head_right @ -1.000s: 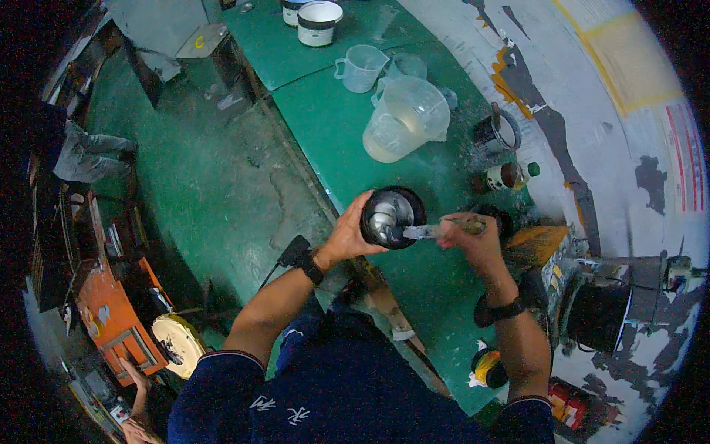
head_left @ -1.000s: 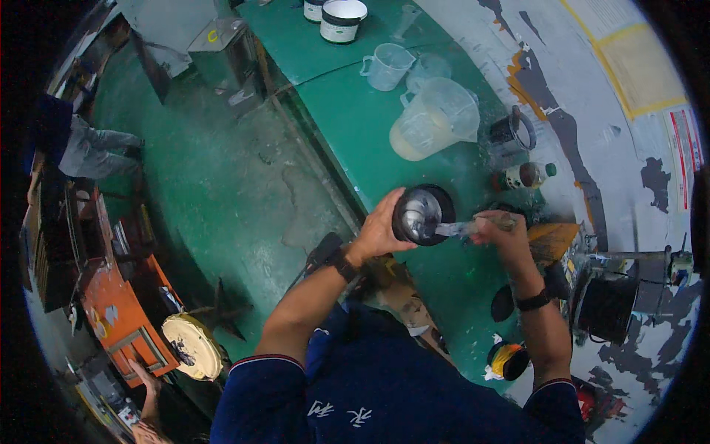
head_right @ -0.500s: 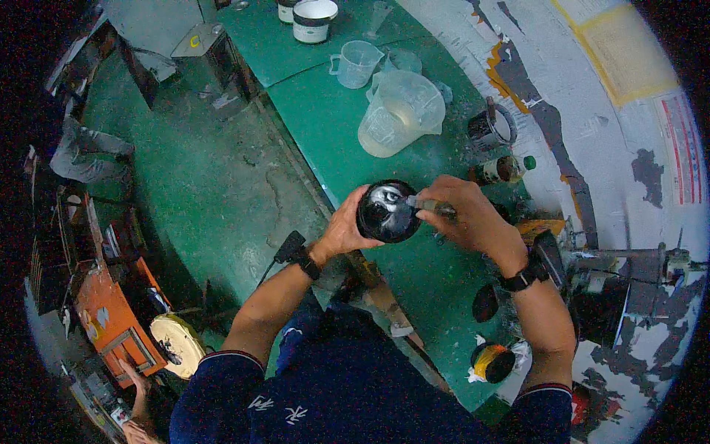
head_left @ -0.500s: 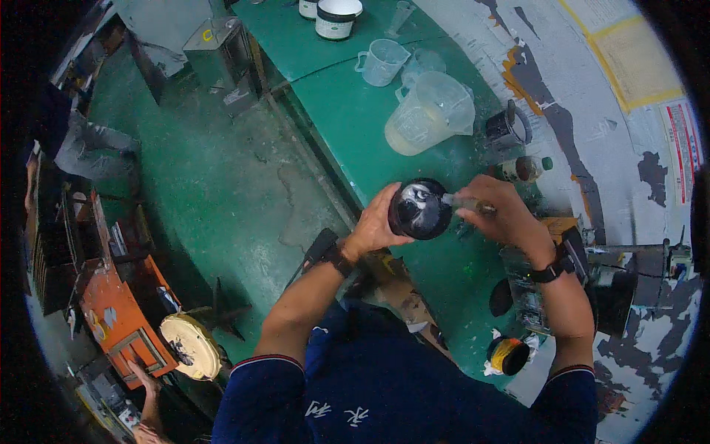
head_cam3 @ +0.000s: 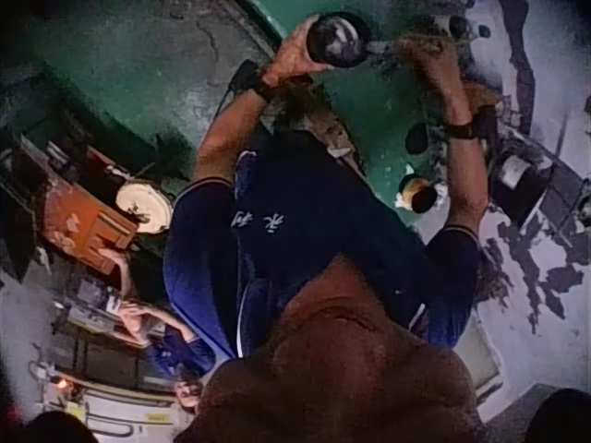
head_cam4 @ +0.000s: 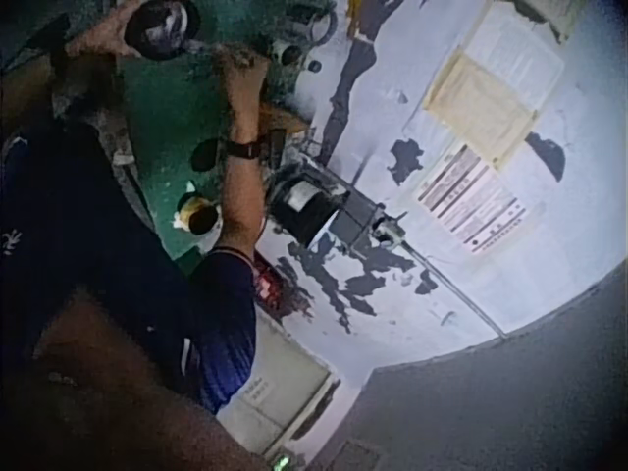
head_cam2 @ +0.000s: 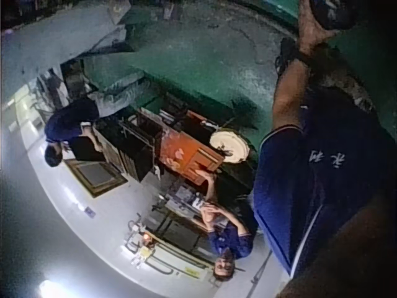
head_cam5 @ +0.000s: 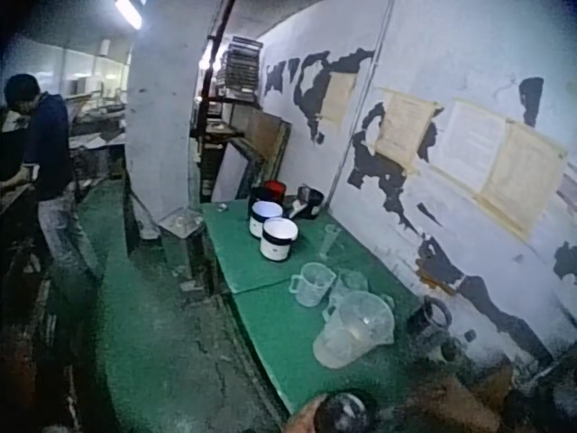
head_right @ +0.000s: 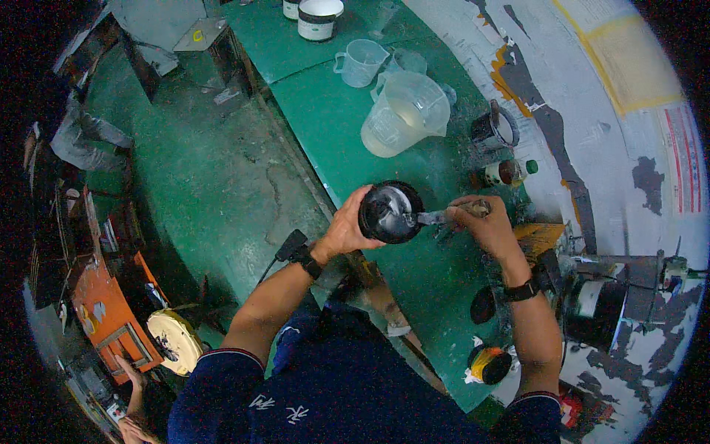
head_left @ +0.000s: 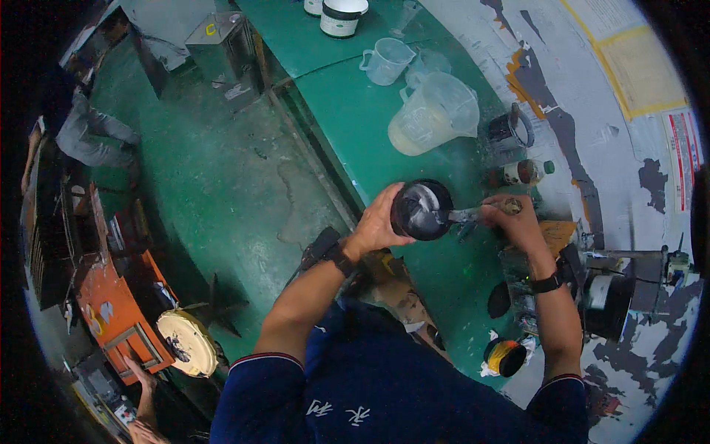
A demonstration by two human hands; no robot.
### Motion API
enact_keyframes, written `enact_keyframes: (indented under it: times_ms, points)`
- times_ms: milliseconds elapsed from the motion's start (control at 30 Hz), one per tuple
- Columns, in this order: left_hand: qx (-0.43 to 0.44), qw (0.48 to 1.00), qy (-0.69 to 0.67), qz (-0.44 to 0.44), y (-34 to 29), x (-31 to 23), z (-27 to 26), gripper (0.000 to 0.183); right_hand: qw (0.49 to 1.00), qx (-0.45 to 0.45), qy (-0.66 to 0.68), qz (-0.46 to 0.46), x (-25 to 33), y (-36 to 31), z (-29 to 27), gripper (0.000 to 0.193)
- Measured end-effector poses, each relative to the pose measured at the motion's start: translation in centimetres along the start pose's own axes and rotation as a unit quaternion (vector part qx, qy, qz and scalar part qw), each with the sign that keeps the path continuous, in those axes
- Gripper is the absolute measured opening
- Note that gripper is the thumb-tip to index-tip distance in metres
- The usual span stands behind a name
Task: The recorder is mixing white paint or liquid with a darker substance in a small container using a stir stick.
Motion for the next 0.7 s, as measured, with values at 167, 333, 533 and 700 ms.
enact_keyframes:
  times_ms: [167, 333, 533, 700]
  points:
    - [0.008, 1.000, 0.000, 0.005, 0.1, 0.2, 0.2, 0.118, 0.988, -0.029, 0.129, 0.076, -3.4, -1.4, 1.3, 0.025]
    - [0.017, 1.000, -0.003, 0.003, 0.2, -0.1, -0.2, 0.118, 0.975, -0.089, 0.189, 0.078, -2.4, -2.1, 2.3, 0.024]
    - [0.028, 1.000, 0.002, 0.002, 0.3, 0.4, -0.2, 0.119, 0.997, -0.038, 0.018, -0.071, 3.7, -0.9, -0.1, 0.022]
    - [0.029, 0.999, 0.012, 0.007, 0.2, 0.6, -0.2, 0.119, 0.972, 0.032, -0.123, -0.198, 4.8, 0.2, 1.7, 0.019]
Point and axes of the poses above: each hand's wrist, its own y-axis towards the middle knuckle, its own z-axis out of the palm, x = y × z, the point moved 1 cm from there along y, towards the middle knuckle, and after that the axes turned 8 degrees about -x, right-handed, at the moved point
